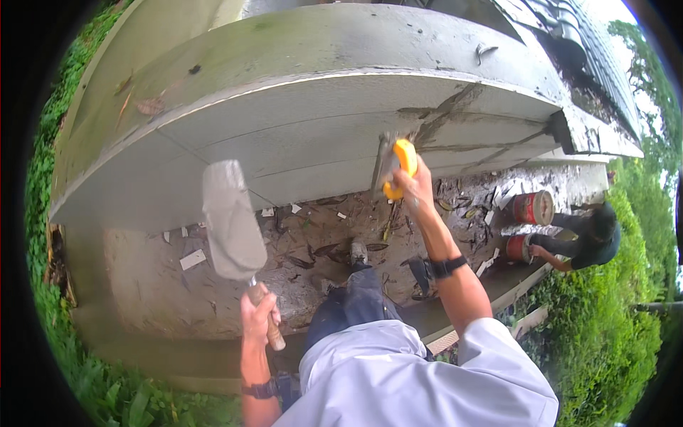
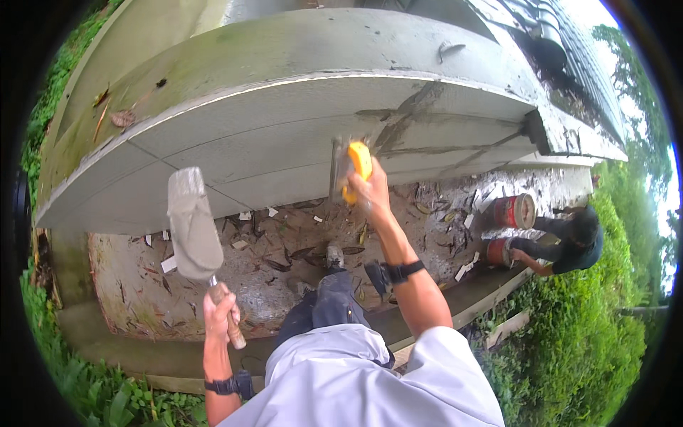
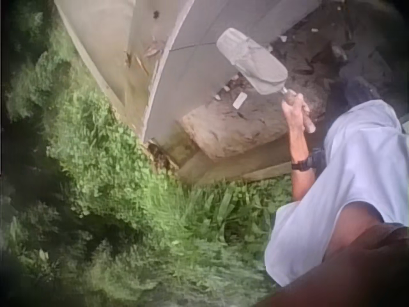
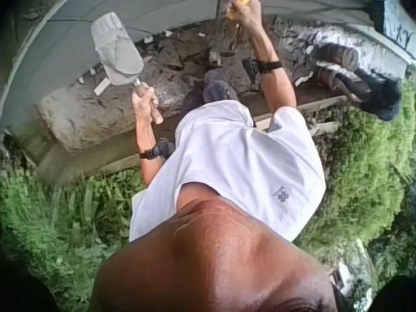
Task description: Applying mortar to an exterior wall and smoothing it with a trowel and float.
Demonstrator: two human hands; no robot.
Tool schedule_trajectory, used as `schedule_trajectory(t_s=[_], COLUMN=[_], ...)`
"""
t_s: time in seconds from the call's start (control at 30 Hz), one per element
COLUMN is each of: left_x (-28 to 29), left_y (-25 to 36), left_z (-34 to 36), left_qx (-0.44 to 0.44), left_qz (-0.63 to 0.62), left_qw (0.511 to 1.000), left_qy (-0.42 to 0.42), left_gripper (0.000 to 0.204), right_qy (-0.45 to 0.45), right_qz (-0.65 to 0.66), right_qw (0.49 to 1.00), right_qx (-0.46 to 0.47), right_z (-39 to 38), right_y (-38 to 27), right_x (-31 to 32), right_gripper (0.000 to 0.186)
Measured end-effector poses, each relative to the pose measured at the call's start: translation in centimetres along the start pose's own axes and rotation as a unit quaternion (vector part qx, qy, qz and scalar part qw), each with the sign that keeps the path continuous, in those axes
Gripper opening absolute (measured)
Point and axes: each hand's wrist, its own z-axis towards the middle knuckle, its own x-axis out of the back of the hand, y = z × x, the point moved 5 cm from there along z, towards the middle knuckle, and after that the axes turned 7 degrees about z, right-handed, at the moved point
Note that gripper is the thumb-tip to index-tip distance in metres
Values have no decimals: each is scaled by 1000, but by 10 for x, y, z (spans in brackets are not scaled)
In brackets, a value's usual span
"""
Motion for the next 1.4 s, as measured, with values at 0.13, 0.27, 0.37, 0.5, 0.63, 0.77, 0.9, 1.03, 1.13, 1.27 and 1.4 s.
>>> schedule_trajectory(t_s=[0.13,0.27,0.37,0.5,0.63,0.77,0.9,1.03,1.13,1.27,1.4], left_x=[10,7,13,5,-2,12,16,16,19,21,29], left_y=[-13,-17,-18,-10,-6,-11,-13,-21,-21,-22,-22], left_z=[-12,-14,-14,-11,-8,-16,-16,-10,-13,-18,-22], left_qx=[40,56,42,24,21,19,14,22,34,44,28], left_qz=[-10,-38,-50,-47,-40,-25,-24,-18,-29,-34,-41], left_qw=[998,996,996,998,999,999,999,1000,999,998,998], left_qy=[50,60,66,37,15,40,30,4,29,27,30], left_gripper=[25,26,27,26,25,25,25,26,25,25,24], right_qy=[120,131,119,131,101,81,174,121,126,118,124], right_qz=[-103,-194,-249,-138,-255,16,382,446,440,432,414], right_qw=[987,972,961,982,961,994,898,877,880,879,890], right_qx=[21,24,23,-3,45,-74,-134,-128,-130,-163,-147], right_z=[63,64,45,55,55,13,49,102,93,59,37], right_y=[34,79,63,52,101,87,62,37,41,39,44], right_x=[0,-1,-24,-52,-50,-19,81,116,60,-56,-134], right_gripper=[30,32,29,27,30,28,36,36,37,40,37])
